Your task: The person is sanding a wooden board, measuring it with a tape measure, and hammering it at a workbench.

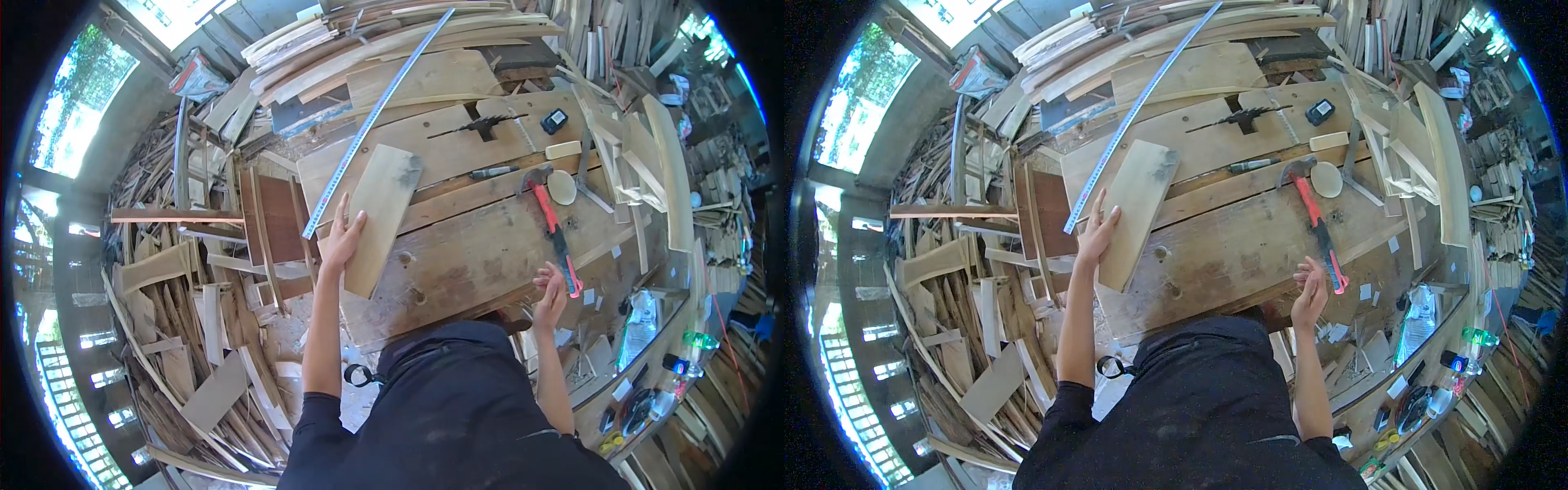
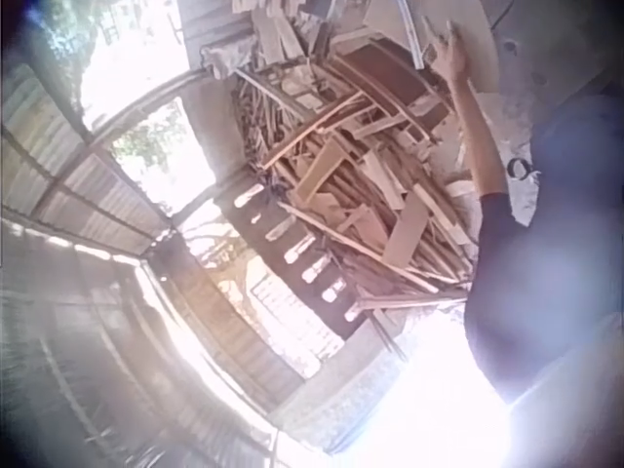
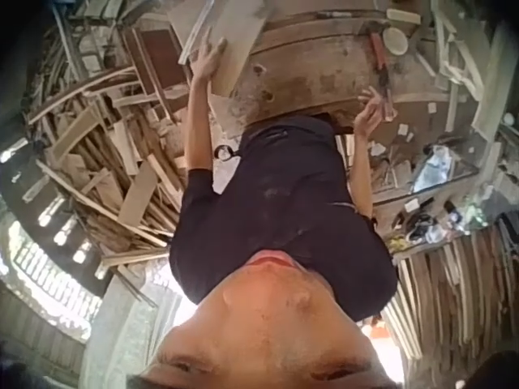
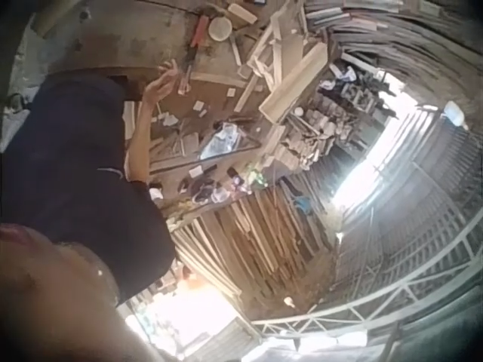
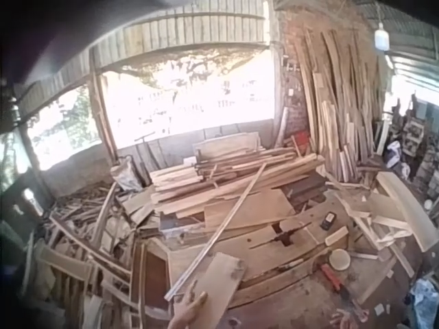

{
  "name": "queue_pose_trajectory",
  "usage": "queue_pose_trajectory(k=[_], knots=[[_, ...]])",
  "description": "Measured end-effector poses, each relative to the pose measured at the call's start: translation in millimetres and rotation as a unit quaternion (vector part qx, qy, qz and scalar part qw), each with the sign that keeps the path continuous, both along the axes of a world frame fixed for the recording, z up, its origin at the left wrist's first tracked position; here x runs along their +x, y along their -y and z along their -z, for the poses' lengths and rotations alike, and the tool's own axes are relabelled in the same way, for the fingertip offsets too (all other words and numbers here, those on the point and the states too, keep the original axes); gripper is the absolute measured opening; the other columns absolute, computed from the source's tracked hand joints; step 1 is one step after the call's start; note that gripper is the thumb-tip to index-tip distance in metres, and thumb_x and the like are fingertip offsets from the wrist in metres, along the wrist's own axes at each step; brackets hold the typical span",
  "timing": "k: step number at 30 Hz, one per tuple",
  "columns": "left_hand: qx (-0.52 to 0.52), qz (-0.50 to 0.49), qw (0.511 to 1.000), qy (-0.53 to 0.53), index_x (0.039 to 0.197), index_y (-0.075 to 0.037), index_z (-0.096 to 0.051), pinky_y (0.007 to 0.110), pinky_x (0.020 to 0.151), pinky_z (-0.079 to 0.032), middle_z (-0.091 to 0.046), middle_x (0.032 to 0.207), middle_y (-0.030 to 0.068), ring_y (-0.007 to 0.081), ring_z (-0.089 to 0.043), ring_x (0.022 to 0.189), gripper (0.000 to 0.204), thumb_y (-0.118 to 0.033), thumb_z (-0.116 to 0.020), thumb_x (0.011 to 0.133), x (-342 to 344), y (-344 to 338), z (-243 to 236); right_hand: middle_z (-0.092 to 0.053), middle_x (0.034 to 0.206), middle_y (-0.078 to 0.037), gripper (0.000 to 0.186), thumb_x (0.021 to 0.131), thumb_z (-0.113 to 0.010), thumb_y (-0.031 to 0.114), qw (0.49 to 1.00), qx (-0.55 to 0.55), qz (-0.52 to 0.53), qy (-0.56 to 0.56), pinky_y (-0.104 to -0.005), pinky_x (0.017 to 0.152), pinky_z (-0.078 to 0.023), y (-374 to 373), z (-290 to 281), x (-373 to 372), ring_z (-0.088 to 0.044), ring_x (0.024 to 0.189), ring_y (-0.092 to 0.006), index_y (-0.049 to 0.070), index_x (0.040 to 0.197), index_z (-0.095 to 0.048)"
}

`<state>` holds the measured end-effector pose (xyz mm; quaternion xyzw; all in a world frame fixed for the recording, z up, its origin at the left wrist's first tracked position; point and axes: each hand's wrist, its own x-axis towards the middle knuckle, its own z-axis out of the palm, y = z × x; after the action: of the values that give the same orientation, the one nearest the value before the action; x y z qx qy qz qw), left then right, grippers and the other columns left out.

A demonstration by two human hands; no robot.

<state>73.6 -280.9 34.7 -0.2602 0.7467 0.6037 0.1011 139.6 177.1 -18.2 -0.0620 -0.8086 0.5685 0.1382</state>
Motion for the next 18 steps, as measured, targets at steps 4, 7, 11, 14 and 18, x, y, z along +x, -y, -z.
queue_pose_trajectory(k=[4, 7, 11, 14, 18], knots=[[-0.179, 0.069, 0.964, -0.184, 0.17, -0.021, -0.023, 0.045, 0.115, -0.047, -0.044, 0.161, 0.0235, 0.0354, -0.057, 0.138, 0.115, -0.043, -0.091, 0.08, 20, 14, 32, -0.071, 0.115, -0.008, 0.046, 0.117, -0.04, 0.036, 1.0, 0.004, -0.015, 0.014, -0.0275, 0.079, -0.05, 6, -4, -3, -0.066, 0.089, -0.0127, 0.003, 0.138, -0.063], [-0.301, 0.083, 0.947, -0.074, 0.17, -0.018, -0.018, 0.05, 0.111, -0.05, -0.049, 0.153, 0.0211, 0.0429, -0.061, 0.128, 0.127, -0.044, -0.095, 0.072, 20, -15, -4, -0.071, 0.112, -0.008, 0.044, 0.117, -0.039, 0.033, 1.0, 0.006, 0.008, 0.028, -0.0271, 0.082, -0.052, 6, -5, -3, -0.067, 0.09, -0.0119, 0.002, 0.137, -0.064], [-0.321, 0.072, 0.943, -0.06, 0.17, -0.019, -0.015, 0.055, 0.113, -0.047, -0.05, 0.147, 0.0202, 0.0458, -0.057, 0.131, 0.13, -0.044, -0.095, 0.07, 28, -23, -2, -0.071, 0.112, -0.008, 0.044, 0.117, -0.04, 0.033, 1.0, 0.006, -0.006, 0.02, -0.0268, 0.082, -0.052, 8, -9, -6, -0.067, 0.09, -0.0118, 0.002, 0.137, -0.064], [-0.428, 0.08, 0.896, -0.081, 0.17, -0.021, -0.017, 0.056, 0.114, -0.044, -0.049, 0.149, 0.0217, 0.0426, -0.051, 0.139, 0.129, -0.045, -0.094, 0.069, 32, -30, -2, -0.07, 0.113, -0.008, 0.043, 0.116, -0.041, 0.033, 0.999, 0.018, -0.007, 0.03, -0.0268, 0.081, -0.052, 7, -11, -8, -0.067, 0.09, -0.0118, 0.002, 0.137, -0.064], [-0.432, 0.098, 0.888, -0.119, 0.168, -0.027, -0.03, 0.058, 0.12, -0.035, -0.037, 0.164, 0.0264, 0.0437, -0.041, 0.149, 0.113, -0.043, -0.09, 0.074, 34, -33, 14, -0.07, 0.114, -0.008, 0.036, 0.115, -0.048, 0.027, 0.999, 0.028, -0.016, 0.02, -0.0289, 0.085, -0.053, 0, -16, -8, -0.067, 0.092, -0.0148, 0.004, 0.137, -0.064]])
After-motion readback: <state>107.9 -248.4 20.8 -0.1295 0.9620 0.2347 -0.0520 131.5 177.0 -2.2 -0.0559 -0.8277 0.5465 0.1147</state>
